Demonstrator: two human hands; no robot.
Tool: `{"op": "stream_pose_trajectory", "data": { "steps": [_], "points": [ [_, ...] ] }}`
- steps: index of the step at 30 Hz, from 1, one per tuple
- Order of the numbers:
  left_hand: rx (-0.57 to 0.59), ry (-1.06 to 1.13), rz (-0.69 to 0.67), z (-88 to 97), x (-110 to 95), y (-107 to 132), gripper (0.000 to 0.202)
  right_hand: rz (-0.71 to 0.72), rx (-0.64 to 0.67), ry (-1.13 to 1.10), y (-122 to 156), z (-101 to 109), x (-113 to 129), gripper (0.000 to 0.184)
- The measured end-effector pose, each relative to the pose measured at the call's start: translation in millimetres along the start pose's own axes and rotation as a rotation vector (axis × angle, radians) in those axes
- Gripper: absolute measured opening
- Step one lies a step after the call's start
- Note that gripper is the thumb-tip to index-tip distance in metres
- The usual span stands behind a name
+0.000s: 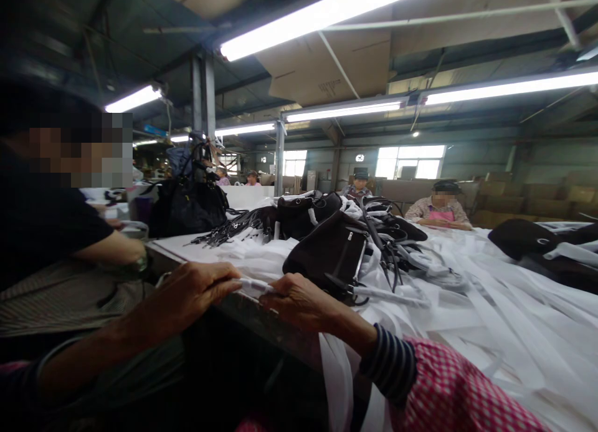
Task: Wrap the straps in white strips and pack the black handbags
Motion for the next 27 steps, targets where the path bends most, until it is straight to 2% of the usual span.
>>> {"op": "stream_pose_trajectory", "data": {
  "steps": [4, 6, 8, 10, 12, 15, 17, 19, 22, 27],
  "points": [
    [0.201, 0.573, 0.242, -8.2, 14.9, 0.7, 0.050, 0.112, -0.251, 0.425, 5.6, 9.0, 9.3, 0.033],
    [0.291, 0.810, 0.372, -17.7, 20.5, 6.2, 0.059, 0.163, -0.294, 0.541, 7.9, 11.0, 11.2, 0.025],
    [0.368, 0.936, 0.436, -29.9, 22.1, 13.0, 0.060, 0.232, -0.294, 0.600, 9.0, 11.1, 10.6, 0.020],
    [0.410, 0.994, 0.438, -41.8, 21.5, 18.5, 0.055, 0.315, -0.304, 0.621, 9.9, 11.1, 9.0, 0.018],
    [0.384, 1.006, 0.390, -49.0, 20.0, 20.7, 0.048, 0.406, -0.328, 0.639, 11.2, 11.7, 8.1, 0.017],
    [0.329, 1.019, 0.296, -50.9, 13.6, 20.5, 0.040, 0.528, -0.361, 0.687, 13.1, 13.3, 9.1, 0.020],
    [0.332, 1.061, 0.269, -50.2, 5.8, 20.7, 0.037, 0.576, -0.381, 0.708, 13.5, 15.2, 10.4, 0.025],
    [0.338, 1.116, 0.271, -50.1, -2.2, 21.8, 0.036, 0.593, -0.402, 0.710, 13.0, 17.2, 11.0, 0.026],
    [0.278, 1.207, 0.266, -52.3, -9.1, 23.7, 0.030, 0.582, -0.407, 0.718, 11.8, 18.1, 9.8, 0.025],
    [0.285, 1.480, 0.243, -65.6, -9.8, 30.0, 0.021, 0.466, -0.358, 0.607, 11.7, 15.1, 2.8, 0.024]
  ]
}}
Point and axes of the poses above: each hand's wrist, its own y-axis away from the middle knuckle, its own z-axis out of the back of the hand, x = y × z, the point moved 4 cm from there along -y, towards the middle knuckle, and after that the axes turned 8 degrees about y, right-handed, at the moved point
